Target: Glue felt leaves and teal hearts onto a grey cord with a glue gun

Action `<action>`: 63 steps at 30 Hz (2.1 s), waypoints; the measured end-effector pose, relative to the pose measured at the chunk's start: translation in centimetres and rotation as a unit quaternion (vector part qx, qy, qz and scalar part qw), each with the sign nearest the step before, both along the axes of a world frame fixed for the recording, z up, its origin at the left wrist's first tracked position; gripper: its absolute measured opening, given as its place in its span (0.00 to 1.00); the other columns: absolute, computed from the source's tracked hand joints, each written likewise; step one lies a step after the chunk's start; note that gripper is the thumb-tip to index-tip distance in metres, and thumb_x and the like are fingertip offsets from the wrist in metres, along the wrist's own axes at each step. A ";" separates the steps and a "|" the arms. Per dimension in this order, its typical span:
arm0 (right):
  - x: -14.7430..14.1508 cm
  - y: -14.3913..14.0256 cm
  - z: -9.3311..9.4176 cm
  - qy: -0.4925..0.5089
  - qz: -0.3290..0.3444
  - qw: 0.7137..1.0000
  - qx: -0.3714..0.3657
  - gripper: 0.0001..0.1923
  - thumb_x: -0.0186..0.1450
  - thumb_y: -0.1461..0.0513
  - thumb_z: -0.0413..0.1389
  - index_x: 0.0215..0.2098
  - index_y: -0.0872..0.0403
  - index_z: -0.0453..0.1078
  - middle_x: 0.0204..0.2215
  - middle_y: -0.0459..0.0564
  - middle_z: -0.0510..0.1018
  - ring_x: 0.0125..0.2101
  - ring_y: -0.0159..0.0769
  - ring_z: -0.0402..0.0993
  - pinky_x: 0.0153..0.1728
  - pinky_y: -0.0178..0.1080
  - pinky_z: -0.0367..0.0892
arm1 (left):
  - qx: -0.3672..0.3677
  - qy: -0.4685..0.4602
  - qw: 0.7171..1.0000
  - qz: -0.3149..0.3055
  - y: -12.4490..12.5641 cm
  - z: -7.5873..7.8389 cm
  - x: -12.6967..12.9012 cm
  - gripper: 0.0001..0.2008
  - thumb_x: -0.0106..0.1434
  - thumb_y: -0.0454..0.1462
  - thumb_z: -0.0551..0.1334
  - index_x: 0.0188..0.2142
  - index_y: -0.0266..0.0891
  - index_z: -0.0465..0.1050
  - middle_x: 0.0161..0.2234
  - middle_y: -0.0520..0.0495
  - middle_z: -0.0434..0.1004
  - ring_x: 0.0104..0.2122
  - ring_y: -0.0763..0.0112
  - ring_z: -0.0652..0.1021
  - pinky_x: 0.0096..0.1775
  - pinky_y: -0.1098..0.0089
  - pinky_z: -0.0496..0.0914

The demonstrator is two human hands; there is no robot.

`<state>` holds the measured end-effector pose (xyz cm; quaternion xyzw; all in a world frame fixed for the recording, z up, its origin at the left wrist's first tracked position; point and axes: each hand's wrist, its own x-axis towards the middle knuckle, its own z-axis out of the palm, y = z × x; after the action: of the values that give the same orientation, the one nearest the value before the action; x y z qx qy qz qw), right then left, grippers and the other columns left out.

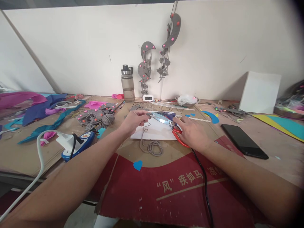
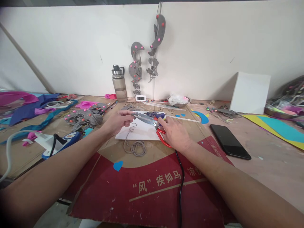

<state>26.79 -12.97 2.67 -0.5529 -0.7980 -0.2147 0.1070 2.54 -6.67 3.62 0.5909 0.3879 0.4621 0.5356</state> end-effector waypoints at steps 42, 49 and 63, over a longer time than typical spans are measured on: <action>0.1 -0.4 0.5 -0.035 -0.018 0.999 0.012 0.18 0.66 0.60 0.45 0.53 0.51 0.65 0.38 0.53 0.76 0.33 0.39 0.71 0.27 0.38 0.50 | 0.014 -0.002 0.999 -0.045 -0.1 0.2 -0.5 0.10 0.53 0.38 0.66 0.22 0.34 0.70 0.22 0.48 0.71 0.18 0.82 0.63 0.21 0.75 0.54; 0.0 -0.5 0.7 -0.035 -0.012 0.999 0.003 0.19 0.66 0.61 0.45 0.54 0.51 0.65 0.38 0.53 0.77 0.33 0.39 0.71 0.26 0.38 0.50 | 0.022 0.008 0.999 -0.047 0.2 -0.1 -0.6 0.10 0.54 0.38 0.65 0.22 0.34 0.70 0.23 0.47 0.72 0.18 0.82 0.63 0.21 0.75 0.54; 0.4 0.4 -0.1 0.139 0.024 0.989 -0.034 0.20 0.65 0.63 0.46 0.54 0.55 0.64 0.41 0.56 0.76 0.36 0.40 0.72 0.34 0.37 0.61 | -0.019 -0.035 0.998 -0.039 -0.1 0.4 -0.3 0.13 0.50 0.38 0.69 0.31 0.35 0.69 0.31 0.43 0.79 0.21 0.77 0.73 0.22 0.75 0.60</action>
<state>27.22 -12.59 2.58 -0.5616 -0.7951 -0.1055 0.2030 2.24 -6.80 3.98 0.5785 0.3543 0.4538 0.5779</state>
